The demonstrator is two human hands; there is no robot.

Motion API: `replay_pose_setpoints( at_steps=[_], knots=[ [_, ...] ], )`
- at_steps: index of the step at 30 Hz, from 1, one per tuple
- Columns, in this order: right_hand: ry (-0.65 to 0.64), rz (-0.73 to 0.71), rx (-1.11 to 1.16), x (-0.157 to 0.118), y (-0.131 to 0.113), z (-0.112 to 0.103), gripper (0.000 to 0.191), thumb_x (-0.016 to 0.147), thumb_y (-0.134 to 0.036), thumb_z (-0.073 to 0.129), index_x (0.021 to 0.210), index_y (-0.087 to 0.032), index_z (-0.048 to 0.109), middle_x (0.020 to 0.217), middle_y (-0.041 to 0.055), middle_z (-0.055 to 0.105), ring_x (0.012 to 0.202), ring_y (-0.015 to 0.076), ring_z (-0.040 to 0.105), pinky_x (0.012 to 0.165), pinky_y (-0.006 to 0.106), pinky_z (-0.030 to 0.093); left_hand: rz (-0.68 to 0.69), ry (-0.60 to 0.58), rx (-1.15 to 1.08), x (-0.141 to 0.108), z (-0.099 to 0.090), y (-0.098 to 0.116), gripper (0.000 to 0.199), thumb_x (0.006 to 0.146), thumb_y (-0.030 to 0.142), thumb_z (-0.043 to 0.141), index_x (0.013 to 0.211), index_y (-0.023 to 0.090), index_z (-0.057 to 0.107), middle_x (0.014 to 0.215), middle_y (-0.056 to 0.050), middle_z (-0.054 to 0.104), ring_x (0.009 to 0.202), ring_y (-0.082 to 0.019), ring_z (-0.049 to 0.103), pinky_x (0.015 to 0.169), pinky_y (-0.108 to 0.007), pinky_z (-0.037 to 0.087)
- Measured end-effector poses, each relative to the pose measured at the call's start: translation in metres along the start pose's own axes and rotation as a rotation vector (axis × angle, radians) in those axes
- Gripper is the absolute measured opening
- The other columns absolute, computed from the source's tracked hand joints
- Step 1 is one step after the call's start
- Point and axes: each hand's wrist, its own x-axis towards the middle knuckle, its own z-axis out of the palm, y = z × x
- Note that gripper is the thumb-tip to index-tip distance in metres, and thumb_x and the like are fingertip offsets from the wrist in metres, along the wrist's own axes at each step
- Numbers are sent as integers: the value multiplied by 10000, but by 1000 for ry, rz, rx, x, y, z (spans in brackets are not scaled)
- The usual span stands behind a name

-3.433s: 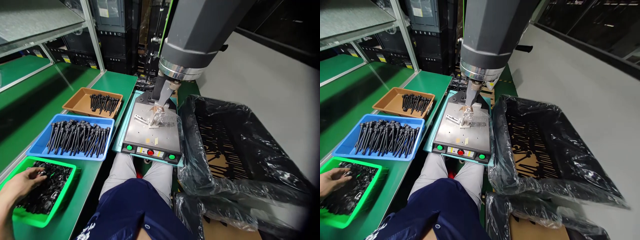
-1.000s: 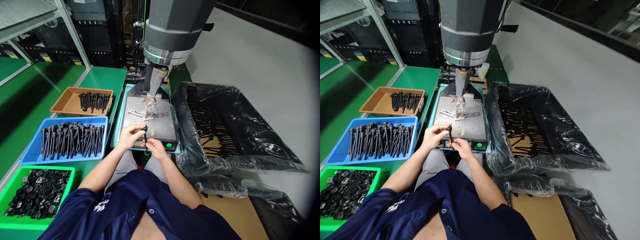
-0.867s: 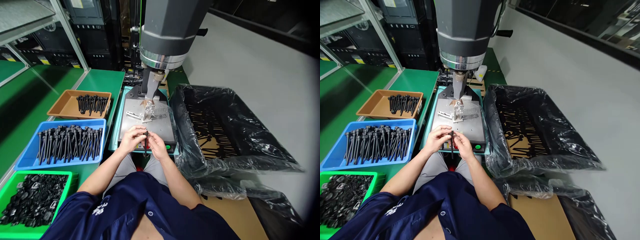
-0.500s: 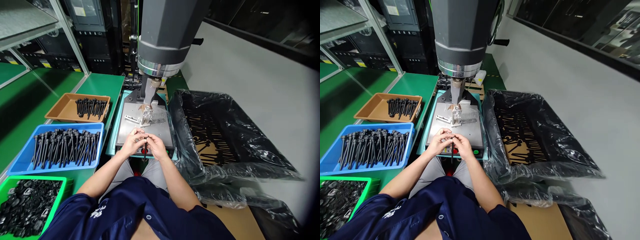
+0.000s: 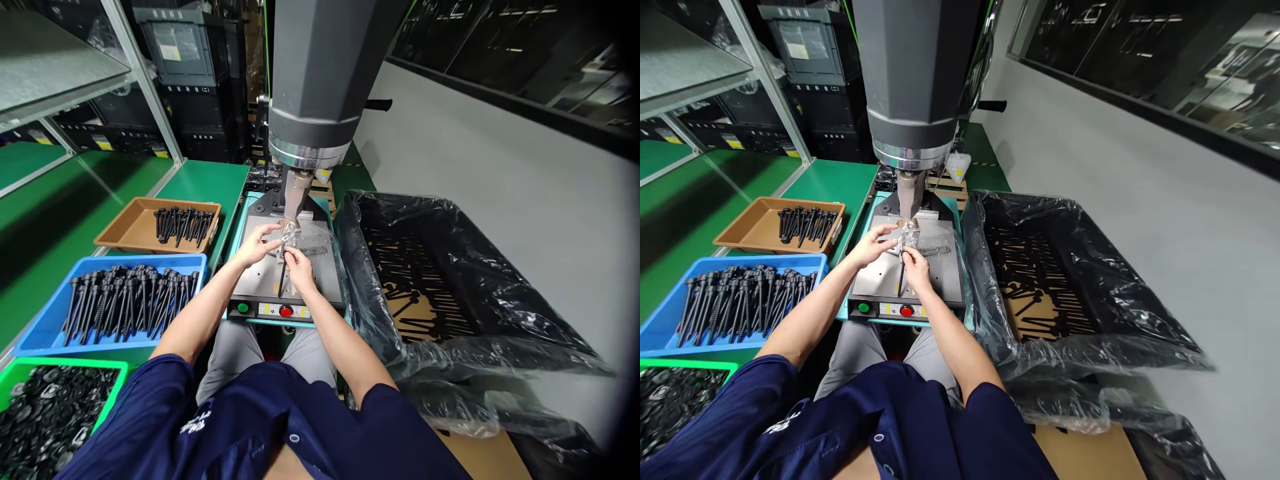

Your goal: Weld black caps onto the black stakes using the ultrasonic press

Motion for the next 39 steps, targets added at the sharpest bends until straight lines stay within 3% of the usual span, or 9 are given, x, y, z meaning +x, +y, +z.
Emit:
replay_pose_setpoints(
  at_steps=[2, 6, 9, 11, 15, 20, 31, 39],
  knots=[
    [5, -78, -75, 8, 2, 2, 355, 878, -427, 539, 1103, -196, 689, 1067, 75, 707, 959, 230, 640, 901, 398, 521, -32, 14, -81, 7, 4, 2, 407, 697, 331, 754, 1063, 165, 685, 1040, -92, 679, 951, -217, 632, 782, -321, 510],
    [-12, -221, -230, 13, 2, 1, 374, 918, -370, 484, 1216, -214, 650, 1205, 90, 661, 1076, 240, 611, 972, 399, 487, -49, 113, -255, 16, 16, 13, 328, 654, 300, 786, 911, 117, 695, 769, -44, 683, 640, -137, 607, 633, -273, 485],
    [-18, -278, -316, 12, -2, -3, 437, 928, -346, 473, 1336, -221, 566, 1169, 88, 670, 1068, 237, 619, 981, 393, 479, -46, 136, -428, 19, 25, 21, 360, 625, 298, 823, 901, 113, 683, 792, -43, 685, 630, -123, 617, 628, -265, 497],
    [52, -308, -352, 12, -6, -7, 465, 938, -355, 459, 1378, -220, 522, 1159, 89, 670, 1072, 237, 618, 982, 397, 478, -78, 140, -514, 19, 29, 24, 393, 613, 301, 846, 911, 110, 674, 808, -47, 689, 647, -122, 630, 645, -267, 509],
    [208, -435, -429, 21, -19, -14, 427, 958, -372, 415, 1299, -178, 585, 1161, 135, 657, 1097, 257, 602, 989, 416, 468, -123, 177, -608, 17, 33, 24, 415, 616, 285, 862, 938, 106, 671, 833, -58, 698, 666, -124, 649, 654, -262, 516],
    [242, -544, -532, 41, -32, -20, 376, 966, -370, 404, 1206, -199, 638, 1146, 121, 676, 1080, 258, 597, 993, 432, 446, -140, 192, -661, 19, 31, 22, 395, 637, 253, 852, 965, 104, 689, 872, -70, 714, 648, -105, 642, 648, -246, 518],
    [165, -408, -504, 72, -33, -11, 295, 910, -361, 502, 1075, -213, 696, 1071, 91, 709, 1015, 251, 599, 929, 399, 469, -127, 205, -661, 27, 23, 21, 362, 658, 234, 828, 967, 100, 695, 862, -75, 722, 635, -102, 640, 624, -241, 509],
    [155, -191, -303, 83, -35, -6, 305, 793, -393, 642, 992, -172, 712, 941, 73, 736, 841, 235, 646, 804, 353, 508, -136, 219, -658, 28, 20, 21, 332, 679, 214, 809, 972, 101, 703, 883, -78, 721, 639, -103, 639, 612, -241, 501]
  ],
)
